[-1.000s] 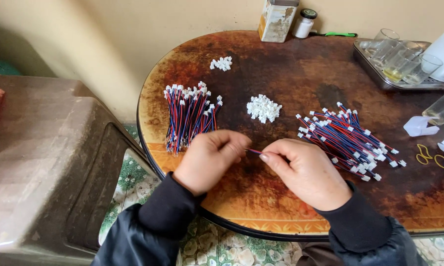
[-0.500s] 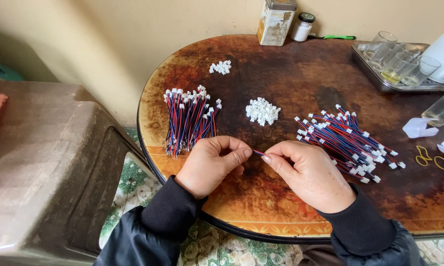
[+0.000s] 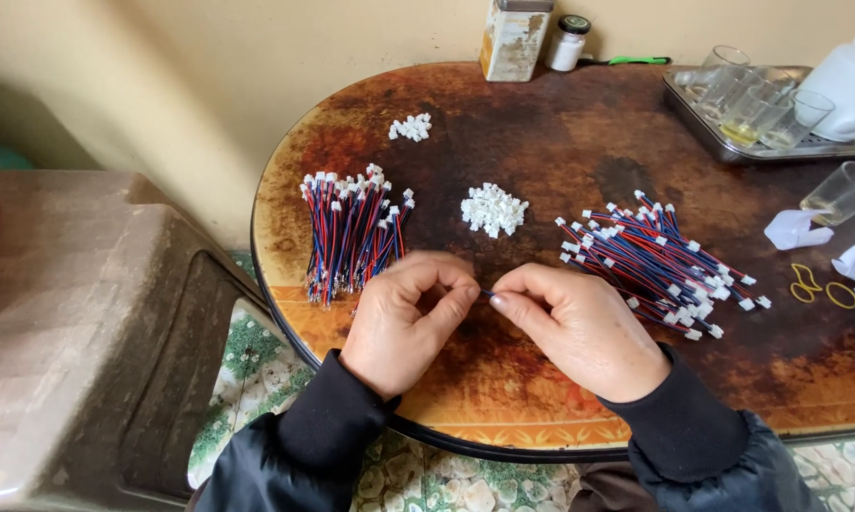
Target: Assembling small electronic wire connectors by hand
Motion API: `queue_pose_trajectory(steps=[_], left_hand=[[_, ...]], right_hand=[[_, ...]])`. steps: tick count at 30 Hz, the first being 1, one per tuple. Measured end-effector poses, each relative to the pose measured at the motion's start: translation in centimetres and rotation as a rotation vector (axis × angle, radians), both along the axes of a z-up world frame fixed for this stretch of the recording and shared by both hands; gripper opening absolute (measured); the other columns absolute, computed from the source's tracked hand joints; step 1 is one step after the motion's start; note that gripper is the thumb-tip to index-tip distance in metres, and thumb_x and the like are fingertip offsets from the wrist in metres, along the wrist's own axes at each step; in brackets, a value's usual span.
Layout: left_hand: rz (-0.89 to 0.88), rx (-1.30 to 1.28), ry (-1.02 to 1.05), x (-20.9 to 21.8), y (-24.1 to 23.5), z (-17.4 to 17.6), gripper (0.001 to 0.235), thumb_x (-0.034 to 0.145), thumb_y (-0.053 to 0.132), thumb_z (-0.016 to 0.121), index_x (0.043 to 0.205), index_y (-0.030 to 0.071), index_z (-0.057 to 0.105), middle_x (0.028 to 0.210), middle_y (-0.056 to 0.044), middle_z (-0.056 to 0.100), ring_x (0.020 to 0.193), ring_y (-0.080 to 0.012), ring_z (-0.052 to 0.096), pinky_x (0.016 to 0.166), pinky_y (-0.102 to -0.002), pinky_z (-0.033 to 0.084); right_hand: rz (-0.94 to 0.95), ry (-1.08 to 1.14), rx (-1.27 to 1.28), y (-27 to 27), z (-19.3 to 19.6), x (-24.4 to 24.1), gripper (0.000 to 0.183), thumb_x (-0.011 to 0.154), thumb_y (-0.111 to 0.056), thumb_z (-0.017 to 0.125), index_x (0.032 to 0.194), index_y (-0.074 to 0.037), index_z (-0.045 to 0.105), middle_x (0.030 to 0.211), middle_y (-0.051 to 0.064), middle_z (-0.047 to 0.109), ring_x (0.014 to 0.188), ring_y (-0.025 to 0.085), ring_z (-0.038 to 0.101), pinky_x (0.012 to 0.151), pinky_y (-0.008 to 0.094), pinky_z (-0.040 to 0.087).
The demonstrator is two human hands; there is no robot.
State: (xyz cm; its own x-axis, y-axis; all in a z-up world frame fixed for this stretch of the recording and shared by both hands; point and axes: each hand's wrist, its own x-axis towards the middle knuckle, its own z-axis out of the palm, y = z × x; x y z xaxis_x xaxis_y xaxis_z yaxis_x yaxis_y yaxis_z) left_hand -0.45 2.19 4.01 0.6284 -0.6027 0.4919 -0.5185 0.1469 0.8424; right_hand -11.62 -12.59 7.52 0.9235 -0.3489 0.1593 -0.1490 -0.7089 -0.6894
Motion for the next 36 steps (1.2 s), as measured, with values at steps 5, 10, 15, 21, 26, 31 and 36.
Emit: queue_pose_trajectory(steps=[5, 10, 15, 21, 26, 31, 36], left_hand=[[-0.050, 0.107, 0.238, 0.1, -0.3, -1.0, 0.007, 0.086, 0.012, 0.067, 0.083, 0.009, 0.073, 0.066, -0.005, 0.070, 0.064, -0.0106, 0.063, 0.059, -0.025, 0.053], [-0.083, 0.164, 0.351, 0.7, -1.1, -0.7, 0.007, 0.085, 0.015, 0.070, 0.083, 0.009, 0.074, 0.066, -0.007, 0.072, 0.060, -0.0108, 0.064, 0.058, -0.024, 0.053], [0.083, 0.385, -0.361, 4.0, -3.9, 0.5, 0.014, 0.086, 0.021, 0.067, 0.098, 0.018, 0.073, 0.085, -0.009, 0.072, 0.086, -0.0335, 0.069, 0.076, -0.044, 0.054], [0.224, 0.520, -1.092, 8.4, -10.6, -5.4, 0.010, 0.076, 0.017, 0.061, 0.085, 0.020, 0.065, 0.080, -0.006, 0.054, 0.061, -0.0341, 0.057, 0.047, -0.048, 0.046], [0.209, 0.583, -1.166, 7.5, -9.7, -4.6, 0.010, 0.081, 0.023, 0.060, 0.090, 0.021, 0.064, 0.083, -0.007, 0.053, 0.065, -0.0314, 0.056, 0.052, -0.047, 0.047], [0.078, 0.573, -0.935, 6.3, -7.2, -2.9, 0.013, 0.080, 0.021, 0.066, 0.090, 0.020, 0.074, 0.086, -0.008, 0.057, 0.076, -0.0340, 0.059, 0.059, -0.049, 0.045], [0.045, 0.529, -0.711, 6.5, -6.2, -2.7, 0.021, 0.087, 0.012, 0.056, 0.102, 0.017, 0.070, 0.099, -0.006, 0.062, 0.085, -0.0273, 0.065, 0.069, -0.042, 0.051]], right_hand=[[0.057, -0.107, -0.035, -0.4, -0.9, 0.1, 0.010, 0.087, -0.017, 0.066, 0.088, -0.013, 0.075, 0.078, 0.007, 0.074, 0.078, 0.021, 0.071, 0.073, 0.036, 0.056], [0.030, -0.133, -0.006, -1.2, -1.5, -0.4, 0.010, 0.086, -0.015, 0.068, 0.085, -0.012, 0.077, 0.073, 0.007, 0.073, 0.075, 0.019, 0.070, 0.071, 0.035, 0.056], [-0.091, -0.022, -0.004, -2.8, -1.4, -1.7, 0.009, 0.083, -0.017, 0.068, 0.082, -0.013, 0.076, 0.060, 0.006, 0.069, 0.065, 0.016, 0.068, 0.062, 0.032, 0.056], [-0.062, -0.008, -0.101, -3.9, -1.0, -2.7, 0.017, 0.088, -0.023, 0.063, 0.072, -0.018, 0.068, 0.059, -0.007, 0.062, 0.054, 0.009, 0.049, 0.059, 0.027, 0.042], [-0.058, -0.034, -0.081, -4.8, -1.1, -3.4, 0.015, 0.087, -0.022, 0.063, 0.075, -0.018, 0.069, 0.059, -0.007, 0.063, 0.053, 0.010, 0.052, 0.059, 0.028, 0.043], [-0.057, -0.063, -0.108, -5.0, -1.1, -3.7, 0.014, 0.087, -0.023, 0.062, 0.076, -0.018, 0.069, 0.061, -0.007, 0.066, 0.055, 0.010, 0.056, 0.061, 0.028, 0.045], [-0.050, -0.016, -0.091, -4.4, -1.2, -3.1, 0.015, 0.088, -0.023, 0.062, 0.076, -0.018, 0.068, 0.058, -0.007, 0.062, 0.054, 0.009, 0.051, 0.059, 0.028, 0.043]])
